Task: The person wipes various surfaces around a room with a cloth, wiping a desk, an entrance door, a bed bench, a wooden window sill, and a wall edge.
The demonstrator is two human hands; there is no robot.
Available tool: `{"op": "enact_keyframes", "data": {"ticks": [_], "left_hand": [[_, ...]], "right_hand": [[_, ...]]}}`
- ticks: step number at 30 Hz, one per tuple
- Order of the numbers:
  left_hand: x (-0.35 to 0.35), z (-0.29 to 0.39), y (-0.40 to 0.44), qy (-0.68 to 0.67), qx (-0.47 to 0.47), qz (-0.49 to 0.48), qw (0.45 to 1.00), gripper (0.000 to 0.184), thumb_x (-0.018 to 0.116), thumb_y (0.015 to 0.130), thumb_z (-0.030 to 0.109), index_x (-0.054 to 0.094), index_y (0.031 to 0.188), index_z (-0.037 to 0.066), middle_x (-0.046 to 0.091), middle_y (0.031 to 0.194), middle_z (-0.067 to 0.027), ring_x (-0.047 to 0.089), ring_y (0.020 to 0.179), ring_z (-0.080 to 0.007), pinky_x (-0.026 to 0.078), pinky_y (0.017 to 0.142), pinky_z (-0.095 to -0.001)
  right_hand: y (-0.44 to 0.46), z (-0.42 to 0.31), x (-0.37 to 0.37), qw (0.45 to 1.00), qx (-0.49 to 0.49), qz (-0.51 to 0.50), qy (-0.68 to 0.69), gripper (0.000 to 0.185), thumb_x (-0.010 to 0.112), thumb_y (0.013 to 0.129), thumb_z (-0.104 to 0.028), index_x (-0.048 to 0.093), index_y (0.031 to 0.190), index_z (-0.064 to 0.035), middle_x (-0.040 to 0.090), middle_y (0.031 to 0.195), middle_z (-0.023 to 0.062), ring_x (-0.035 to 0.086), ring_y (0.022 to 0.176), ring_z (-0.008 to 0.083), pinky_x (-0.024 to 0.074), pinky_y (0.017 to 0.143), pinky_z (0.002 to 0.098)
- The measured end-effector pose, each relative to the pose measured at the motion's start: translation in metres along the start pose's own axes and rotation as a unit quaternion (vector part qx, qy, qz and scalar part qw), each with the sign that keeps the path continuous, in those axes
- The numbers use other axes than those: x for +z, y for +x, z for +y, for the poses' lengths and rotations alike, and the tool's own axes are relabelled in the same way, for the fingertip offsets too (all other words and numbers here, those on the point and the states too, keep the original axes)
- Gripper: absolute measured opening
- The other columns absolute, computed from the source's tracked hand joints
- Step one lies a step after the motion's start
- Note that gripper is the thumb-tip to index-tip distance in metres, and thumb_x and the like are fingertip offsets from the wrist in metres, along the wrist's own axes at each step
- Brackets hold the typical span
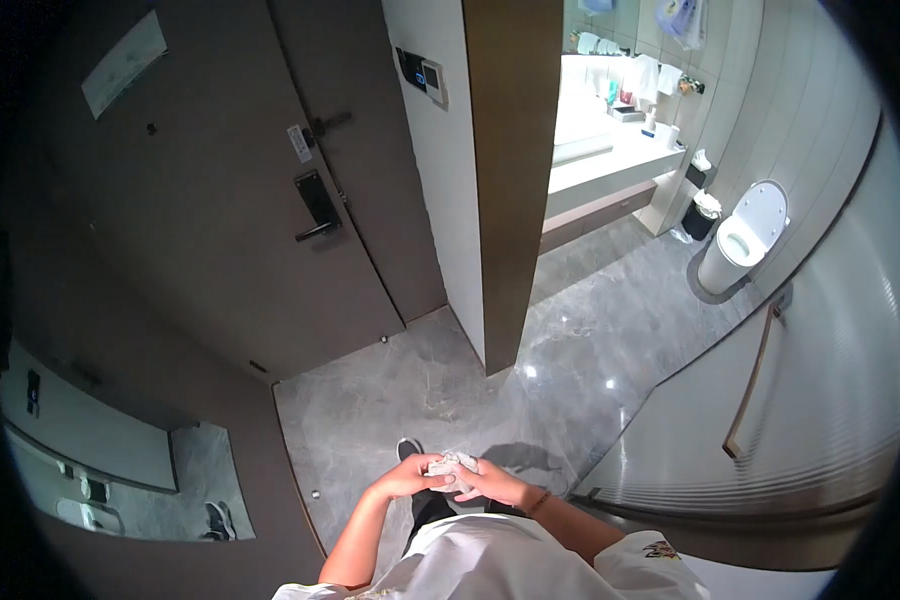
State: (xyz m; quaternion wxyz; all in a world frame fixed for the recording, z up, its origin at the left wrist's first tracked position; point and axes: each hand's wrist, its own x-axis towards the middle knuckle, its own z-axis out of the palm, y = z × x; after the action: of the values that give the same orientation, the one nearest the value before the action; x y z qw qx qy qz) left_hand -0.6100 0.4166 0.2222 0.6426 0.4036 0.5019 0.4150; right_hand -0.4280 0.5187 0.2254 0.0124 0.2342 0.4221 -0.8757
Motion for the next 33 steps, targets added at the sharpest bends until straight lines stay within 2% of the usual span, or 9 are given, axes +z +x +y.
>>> {"op": "enact_keyframes", "data": {"ticks": [8,12,16,18,19,20,22,28,33], "left_hand": [[-0.137,0.034,0.058,0.012,-0.028,0.060,0.998,0.020,0.064,0.081,0.010,0.059,0.097,-0.001,0.061,0.090,0.0004,0.054,0.083,-0.0068,0.044,0.074,-0.0223],[-0.176,0.047,0.095,-0.332,0.019,0.098,0.938,0.026,0.056,0.081,0.006,0.055,0.107,0.000,0.061,0.102,-0.0070,0.058,0.094,-0.0168,0.045,0.083,-0.0289],[-0.225,0.054,0.127,-0.548,-0.079,0.070,0.830,0.033,0.050,0.083,0.010,0.049,0.114,0.000,0.053,0.117,-0.0107,0.049,0.109,-0.0242,0.036,0.096,-0.0360],[-0.261,0.011,0.161,-0.446,-0.009,0.090,0.890,0.034,0.050,0.084,0.012,0.048,0.115,0.001,0.053,0.117,-0.0094,0.050,0.108,-0.0232,0.037,0.096,-0.0346],[-0.284,-0.001,0.178,-0.133,0.082,0.185,0.970,0.031,0.052,0.083,0.010,0.050,0.113,0.002,0.056,0.111,-0.0074,0.052,0.102,-0.0223,0.040,0.092,-0.0338],[-0.299,-0.004,0.191,0.195,0.169,0.255,0.932,0.029,0.054,0.082,0.008,0.052,0.110,0.002,0.058,0.105,-0.0053,0.055,0.096,-0.0213,0.042,0.087,-0.0330],[-0.289,0.108,0.208,-0.304,0.164,0.312,0.885,0.027,0.053,0.084,0.008,0.052,0.110,0.000,0.059,0.104,-0.0053,0.055,0.095,-0.0191,0.043,0.086,-0.0312],[-0.303,0.254,0.302,0.005,0.363,0.441,0.821,0.026,0.052,0.088,0.011,0.054,0.109,-0.003,0.061,0.101,-0.0086,0.056,0.093,-0.0159,0.042,0.084,-0.0285],[-0.295,0.325,0.365,-0.035,0.359,0.464,0.809,0.024,0.052,0.088,0.009,0.055,0.108,-0.005,0.062,0.100,-0.0095,0.056,0.091,-0.0158,0.043,0.083,-0.0275]], "right_hand": [[0.113,-0.077,-0.006,0.993,-0.022,0.048,-0.103,0.038,0.045,0.093,-0.028,0.046,0.120,-0.0007,0.057,0.104,0.0084,0.061,0.088,0.0212,0.0553,0.072,0.0330],[0.177,-0.098,0.001,0.979,-0.078,0.186,0.029,0.036,0.049,0.092,-0.025,0.048,0.118,0.0000,0.057,0.108,0.0083,0.060,0.089,0.0185,0.0548,0.067,0.0299],[0.206,-0.132,0.008,0.954,-0.111,0.256,-0.106,0.034,0.046,0.094,-0.025,0.048,0.118,-0.0026,0.060,0.105,0.0077,0.059,0.091,0.0171,0.0542,0.070,0.0313],[0.204,-0.140,-0.001,0.957,-0.139,0.252,0.019,0.034,0.048,0.093,-0.030,0.050,0.114,-0.0048,0.061,0.102,0.0072,0.061,0.086,0.0177,0.0521,0.073,0.0314],[0.205,-0.140,-0.009,0.955,-0.105,0.278,0.006,0.032,0.044,0.094,-0.024,0.046,0.118,-0.0024,0.061,0.105,0.0119,0.061,0.090,0.0198,0.0526,0.073,0.0345],[0.206,-0.136,-0.019,0.953,-0.108,0.284,0.010,0.032,0.044,0.094,-0.024,0.046,0.118,-0.0024,0.061,0.105,0.0119,0.061,0.090,0.0198,0.0526,0.073,0.0345],[0.207,-0.115,-0.043,0.947,-0.015,0.321,-0.015,0.032,0.044,0.094,-0.024,0.046,0.117,-0.0025,0.062,0.105,0.0117,0.062,0.088,0.0194,0.0526,0.071,0.0333],[0.207,-0.057,-0.115,0.915,0.135,0.349,-0.150,0.026,0.049,0.091,-0.021,0.055,0.106,-0.0013,0.066,0.089,0.0096,0.062,0.075,0.0155,0.0518,0.067,0.0281],[0.204,-0.015,-0.175,0.845,0.073,0.432,-0.306,0.025,0.056,0.082,-0.021,0.060,0.096,-0.0001,0.066,0.082,0.0171,0.065,0.077,0.0248,0.0496,0.067,0.0338]]}}
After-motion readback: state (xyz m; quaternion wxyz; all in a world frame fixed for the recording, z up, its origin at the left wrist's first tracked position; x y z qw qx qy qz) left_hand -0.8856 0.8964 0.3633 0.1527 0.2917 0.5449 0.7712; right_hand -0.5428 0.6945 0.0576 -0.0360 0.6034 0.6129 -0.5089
